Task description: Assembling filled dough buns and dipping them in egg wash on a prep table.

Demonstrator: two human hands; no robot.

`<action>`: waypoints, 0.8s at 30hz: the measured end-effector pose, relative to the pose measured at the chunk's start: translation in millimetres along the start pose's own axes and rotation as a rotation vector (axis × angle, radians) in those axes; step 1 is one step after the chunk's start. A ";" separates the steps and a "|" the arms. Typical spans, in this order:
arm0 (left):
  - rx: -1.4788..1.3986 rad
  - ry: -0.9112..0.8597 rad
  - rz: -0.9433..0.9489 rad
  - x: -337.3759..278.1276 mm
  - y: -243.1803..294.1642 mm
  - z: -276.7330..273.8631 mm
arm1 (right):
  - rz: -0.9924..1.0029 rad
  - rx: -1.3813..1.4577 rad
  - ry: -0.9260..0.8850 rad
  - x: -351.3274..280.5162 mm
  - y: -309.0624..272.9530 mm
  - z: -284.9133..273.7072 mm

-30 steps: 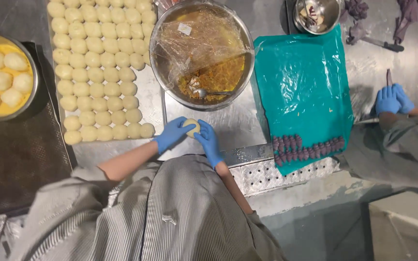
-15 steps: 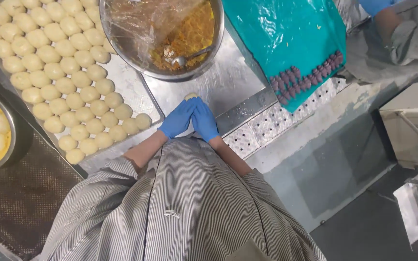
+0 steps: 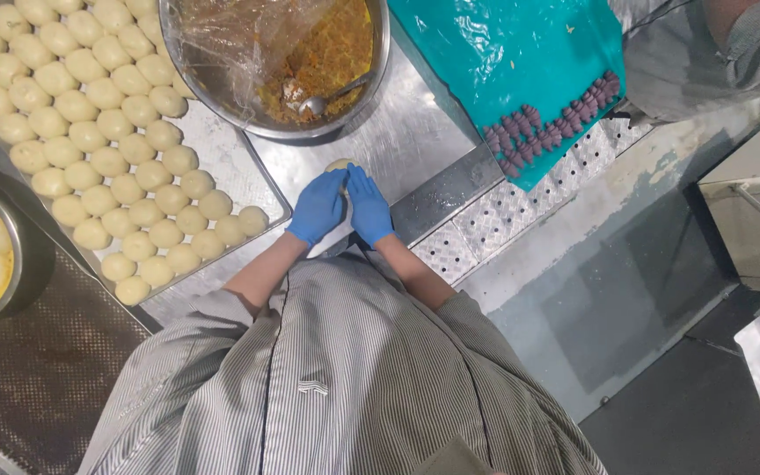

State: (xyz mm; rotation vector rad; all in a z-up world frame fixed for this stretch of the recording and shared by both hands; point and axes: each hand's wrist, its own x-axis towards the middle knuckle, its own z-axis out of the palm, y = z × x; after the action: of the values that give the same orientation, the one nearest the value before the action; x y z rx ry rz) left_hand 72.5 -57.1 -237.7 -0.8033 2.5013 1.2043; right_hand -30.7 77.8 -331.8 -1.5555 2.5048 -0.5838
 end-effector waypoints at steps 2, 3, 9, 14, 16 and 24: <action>0.002 0.214 0.281 31.8 -24.8 24.7 | 0.065 0.087 -0.012 19.0 3.3 -4.6; 0.003 0.381 0.547 37.7 -39.9 40.4 | 0.154 0.191 -0.057 17.0 -2.3 -5.2; 0.021 0.398 0.460 31.3 -18.7 9.0 | 0.006 0.271 0.012 38.3 1.5 -2.9; 0.053 0.093 0.122 51.8 -6.0 -15.9 | 0.186 0.016 -0.324 69.1 -37.4 -58.6; 0.106 0.104 0.177 44.7 -14.1 0.5 | 0.377 -0.105 -0.595 54.0 -33.1 -38.8; -0.147 0.149 0.516 49.5 -21.1 -0.1 | 0.374 0.298 -0.435 73.1 -26.4 -73.5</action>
State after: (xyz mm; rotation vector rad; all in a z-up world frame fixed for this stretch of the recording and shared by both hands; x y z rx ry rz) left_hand 44.2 -86.1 -273.1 -0.2826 2.8743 1.5486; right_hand -65.2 21.3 -247.8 -0.9519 2.1734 -0.4730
